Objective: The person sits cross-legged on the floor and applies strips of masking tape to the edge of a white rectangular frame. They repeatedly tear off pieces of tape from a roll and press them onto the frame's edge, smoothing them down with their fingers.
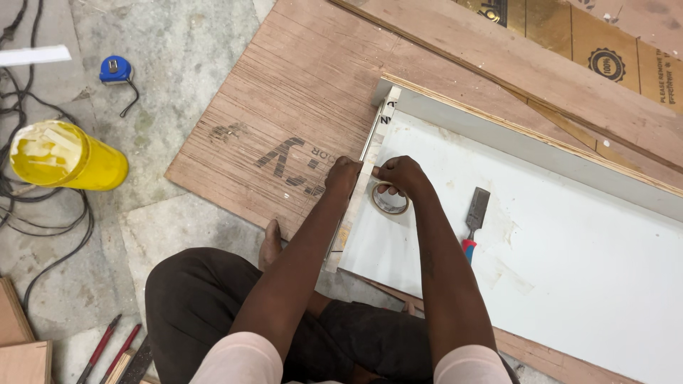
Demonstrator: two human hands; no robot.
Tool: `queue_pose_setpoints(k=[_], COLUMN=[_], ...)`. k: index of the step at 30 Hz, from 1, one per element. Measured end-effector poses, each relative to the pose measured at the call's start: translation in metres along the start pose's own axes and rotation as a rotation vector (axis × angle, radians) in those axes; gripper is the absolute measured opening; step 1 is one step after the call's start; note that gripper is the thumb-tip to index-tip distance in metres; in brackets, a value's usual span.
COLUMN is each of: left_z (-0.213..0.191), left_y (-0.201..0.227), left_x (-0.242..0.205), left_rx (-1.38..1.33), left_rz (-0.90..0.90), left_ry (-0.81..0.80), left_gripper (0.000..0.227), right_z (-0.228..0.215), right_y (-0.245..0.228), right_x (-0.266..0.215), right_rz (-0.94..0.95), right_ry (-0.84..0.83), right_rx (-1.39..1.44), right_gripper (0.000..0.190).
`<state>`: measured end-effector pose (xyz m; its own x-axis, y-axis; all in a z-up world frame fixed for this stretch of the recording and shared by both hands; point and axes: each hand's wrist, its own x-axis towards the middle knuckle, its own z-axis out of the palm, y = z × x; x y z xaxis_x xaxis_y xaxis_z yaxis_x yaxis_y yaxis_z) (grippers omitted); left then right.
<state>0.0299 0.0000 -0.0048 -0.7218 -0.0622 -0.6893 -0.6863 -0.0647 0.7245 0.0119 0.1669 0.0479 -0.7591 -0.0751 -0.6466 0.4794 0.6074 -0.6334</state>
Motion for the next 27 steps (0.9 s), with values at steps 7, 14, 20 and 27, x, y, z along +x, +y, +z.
queue_pose_setpoints(k=[7, 14, 20, 27], left_z=[0.002, 0.000, 0.018, 0.027], left_y=[-0.043, -0.030, 0.022, 0.012], left_x=[0.044, 0.024, -0.058, -0.051], left_rx=[-0.158, 0.409, 0.938, 1.046], left_rz=[0.016, 0.575, 0.684, 0.705], left_ry=[-0.060, 0.265, 0.347, 0.431], left_gripper=[0.047, 0.033, 0.042, 0.038], right_z=[0.001, 0.003, 0.010, 0.013], right_y=[0.004, 0.015, 0.040, 0.050], right_x=[0.009, 0.016, 0.031, 0.040], right_rz=[0.007, -0.006, -0.024, -0.027], right_ry=[0.002, -0.043, -0.121, -0.245], right_rx=[-0.023, 0.066, 0.219, 0.454], right_gripper=[0.034, 0.034, 0.025, 0.019])
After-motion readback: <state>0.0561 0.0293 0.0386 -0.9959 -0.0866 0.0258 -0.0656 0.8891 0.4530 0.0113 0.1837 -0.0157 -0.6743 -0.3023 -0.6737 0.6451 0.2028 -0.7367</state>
